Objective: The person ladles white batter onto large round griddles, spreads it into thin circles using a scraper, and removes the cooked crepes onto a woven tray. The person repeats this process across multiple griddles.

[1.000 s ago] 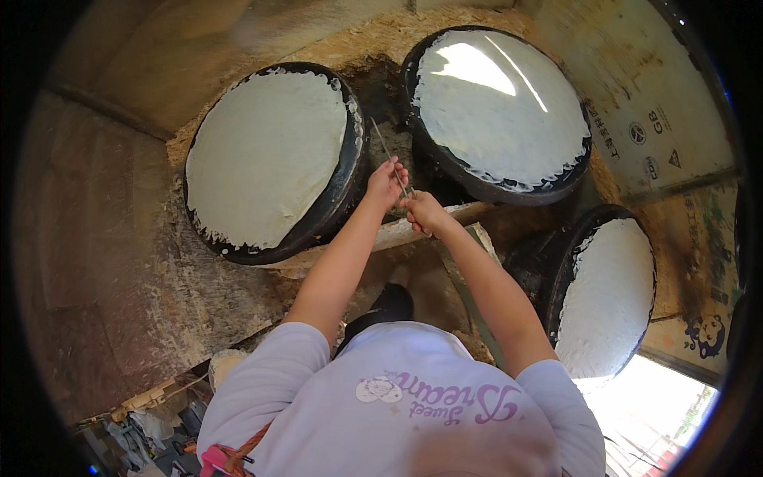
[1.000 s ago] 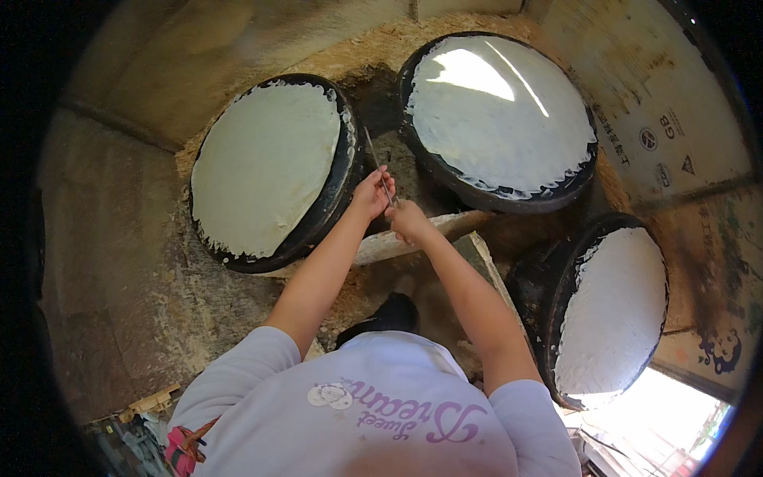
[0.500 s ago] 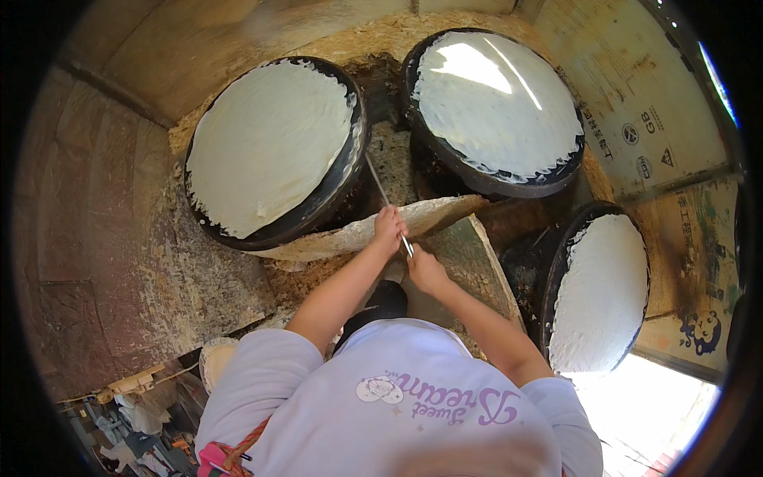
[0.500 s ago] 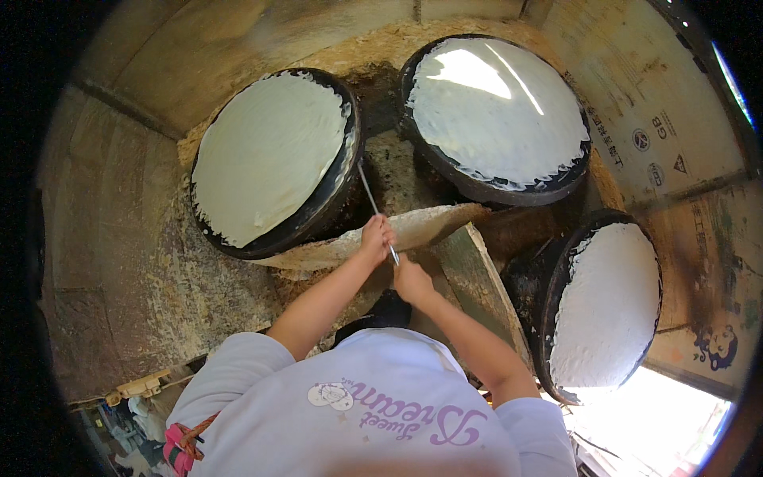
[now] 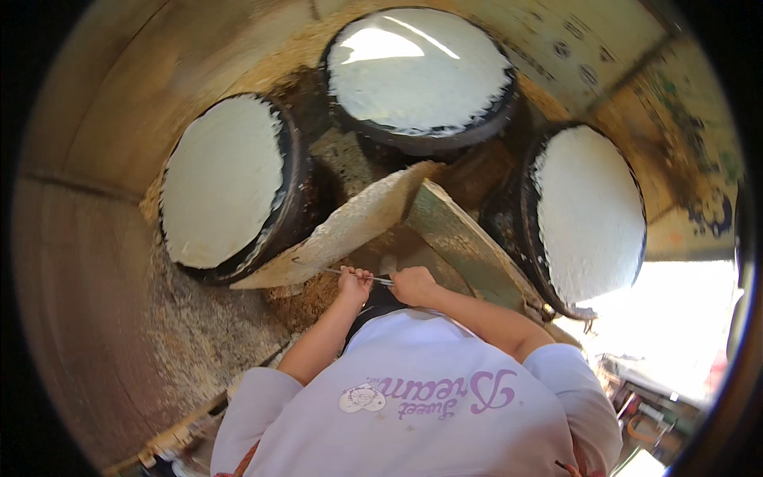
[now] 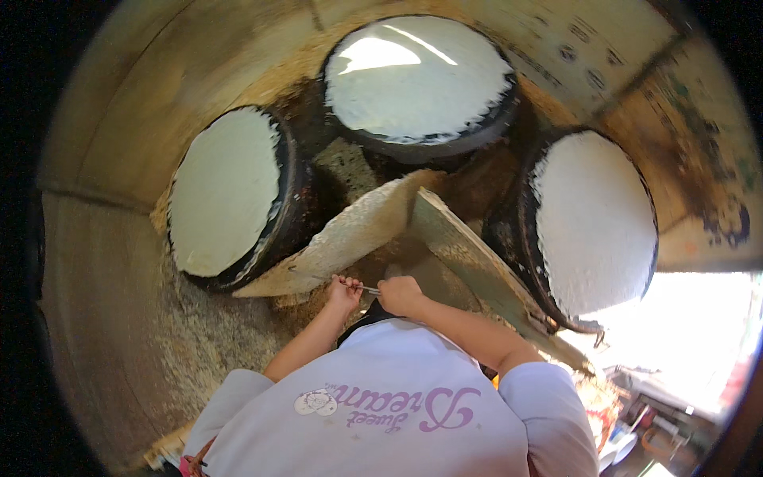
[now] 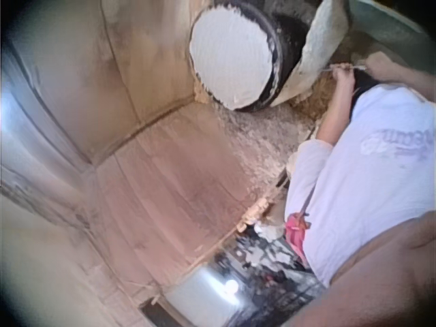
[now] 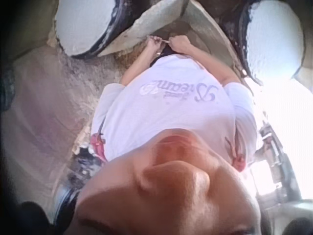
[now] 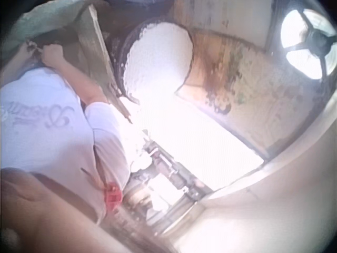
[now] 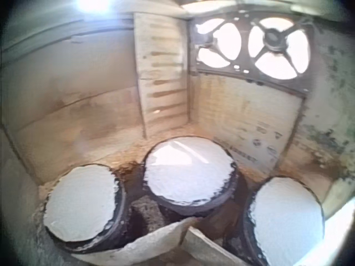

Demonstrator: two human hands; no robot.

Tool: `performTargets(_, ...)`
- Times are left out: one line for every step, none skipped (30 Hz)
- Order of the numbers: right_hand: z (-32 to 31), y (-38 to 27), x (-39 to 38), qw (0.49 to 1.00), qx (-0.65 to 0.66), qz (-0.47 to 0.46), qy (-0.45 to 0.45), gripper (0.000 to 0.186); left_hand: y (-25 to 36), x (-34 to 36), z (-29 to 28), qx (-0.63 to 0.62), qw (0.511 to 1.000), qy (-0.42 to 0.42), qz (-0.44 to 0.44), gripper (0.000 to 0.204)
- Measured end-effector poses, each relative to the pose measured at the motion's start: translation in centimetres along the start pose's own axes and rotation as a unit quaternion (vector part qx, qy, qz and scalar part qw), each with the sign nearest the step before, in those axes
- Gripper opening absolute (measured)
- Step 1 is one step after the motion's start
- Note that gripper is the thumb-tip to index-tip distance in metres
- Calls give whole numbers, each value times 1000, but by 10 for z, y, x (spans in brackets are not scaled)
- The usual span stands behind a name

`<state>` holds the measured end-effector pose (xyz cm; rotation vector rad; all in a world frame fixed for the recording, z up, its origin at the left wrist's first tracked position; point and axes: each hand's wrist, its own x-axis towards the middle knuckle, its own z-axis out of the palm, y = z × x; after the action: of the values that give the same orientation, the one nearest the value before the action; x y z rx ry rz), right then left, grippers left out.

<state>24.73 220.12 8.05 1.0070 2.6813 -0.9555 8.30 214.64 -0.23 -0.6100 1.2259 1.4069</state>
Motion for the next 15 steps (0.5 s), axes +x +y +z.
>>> performTargets(4,9,-9,1000,5,15,25,18,-6,-6,6,44,999,-27,-10,31)
performTargets(7,20,-20,993,80,87,1,18,-14,-11,12,87,995,-53,-20,30)
performTargets(9,33,-34,976,154,151,-23,17,-23,-22,23,164,982,-94,-15,27)
performTargets(11,45,-49,949,229,210,-48,17,-33,-35,35,238,962,-132,-9,26)
performTargets(11,58,-63,929,282,237,-29,16,-42,-45,43,308,936,-170,-2,26)
performTargets(11,69,-81,906,333,263,-10,16,-51,-52,46,328,924,-195,-16,26)
performTargets(24,85,-98,901,338,262,72,15,-63,-57,49,346,912,-219,-27,27)
performTargets(37,100,-111,892,339,259,151,16,-73,-61,49,362,899,-242,-37,28)
performTargets(37,108,-118,871,348,289,191,16,-77,-62,45,353,897,-254,-77,28)
performTargets(29,115,-120,848,355,319,232,16,-79,-60,38,344,893,-266,-116,27)
performTargets(17,126,-118,823,386,358,213,16,-81,-59,30,332,889,-276,-154,26)
performTargets(0,140,-113,795,417,395,194,17,-83,-56,19,331,892,-267,-155,25)
performTargets(-16,155,-108,802,411,368,230,16,-84,-55,10,352,893,-241,-146,25)
performTargets(-31,162,-103,754,471,352,294,15,-86,-55,-2,370,894,-213,-133,24)
performTargets(-34,194,-98,733,484,346,330,15,-90,-54,-8,395,889,-191,-128,24)
